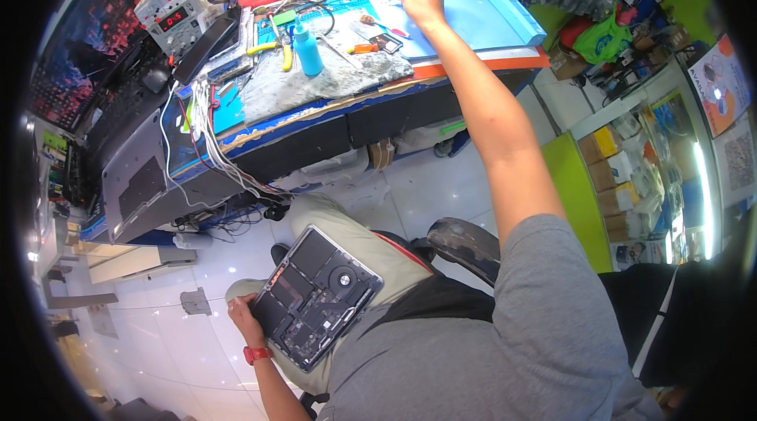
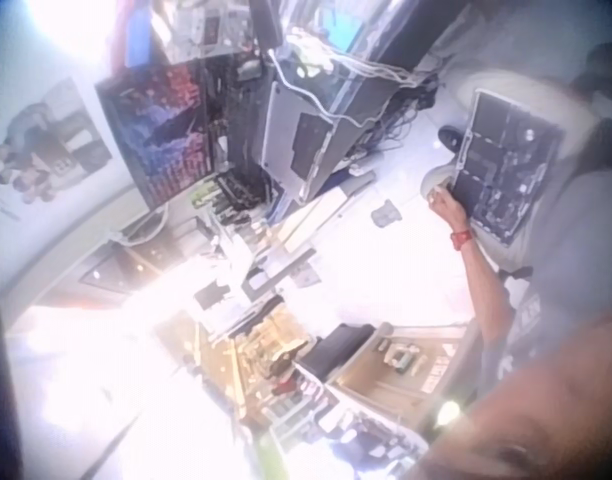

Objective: The person closes a laptop and turns it over to reveal the internal components, then uses a screwdriver to tighten or remove screws on the bottom panel before flipping it back and opening it.

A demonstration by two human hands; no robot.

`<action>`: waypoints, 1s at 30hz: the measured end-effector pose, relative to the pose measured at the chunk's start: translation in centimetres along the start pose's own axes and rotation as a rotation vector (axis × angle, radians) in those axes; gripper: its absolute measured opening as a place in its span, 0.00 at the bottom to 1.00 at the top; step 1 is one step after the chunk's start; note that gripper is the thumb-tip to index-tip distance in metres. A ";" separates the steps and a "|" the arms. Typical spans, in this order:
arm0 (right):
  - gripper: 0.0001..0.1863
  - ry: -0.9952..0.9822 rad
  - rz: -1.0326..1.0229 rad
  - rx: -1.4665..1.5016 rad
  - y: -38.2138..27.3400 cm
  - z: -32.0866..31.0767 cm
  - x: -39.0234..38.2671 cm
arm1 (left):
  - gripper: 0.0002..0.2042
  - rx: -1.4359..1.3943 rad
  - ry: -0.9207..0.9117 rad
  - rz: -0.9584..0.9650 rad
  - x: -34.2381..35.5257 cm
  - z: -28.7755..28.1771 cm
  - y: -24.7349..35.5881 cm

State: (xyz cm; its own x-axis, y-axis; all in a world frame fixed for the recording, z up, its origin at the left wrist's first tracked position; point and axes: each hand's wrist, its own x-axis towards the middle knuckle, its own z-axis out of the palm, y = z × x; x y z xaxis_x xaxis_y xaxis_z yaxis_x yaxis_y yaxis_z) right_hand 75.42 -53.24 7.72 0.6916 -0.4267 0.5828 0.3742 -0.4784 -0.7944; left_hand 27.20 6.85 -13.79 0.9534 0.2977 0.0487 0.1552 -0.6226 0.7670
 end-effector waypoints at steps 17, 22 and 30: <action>0.21 0.076 -0.016 0.026 1.1 0.7 0.0 | 0.27 0.017 0.051 0.029 0.1 0.3 0.9; 0.22 0.070 0.020 0.066 0.7 0.7 -0.6 | 0.27 0.020 0.061 0.039 0.1 0.2 1.1; 0.24 0.056 0.050 0.058 0.8 0.5 -0.7 | 0.26 0.033 0.058 0.046 0.0 0.3 0.7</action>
State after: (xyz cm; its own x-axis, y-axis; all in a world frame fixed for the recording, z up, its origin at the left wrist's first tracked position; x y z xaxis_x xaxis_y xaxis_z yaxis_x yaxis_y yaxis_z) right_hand 75.56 -52.90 6.55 0.6751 -0.4923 0.5494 0.3761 -0.4111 -0.8304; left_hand 27.37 6.22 -13.47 0.9432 0.3093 0.1215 0.1210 -0.6601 0.7414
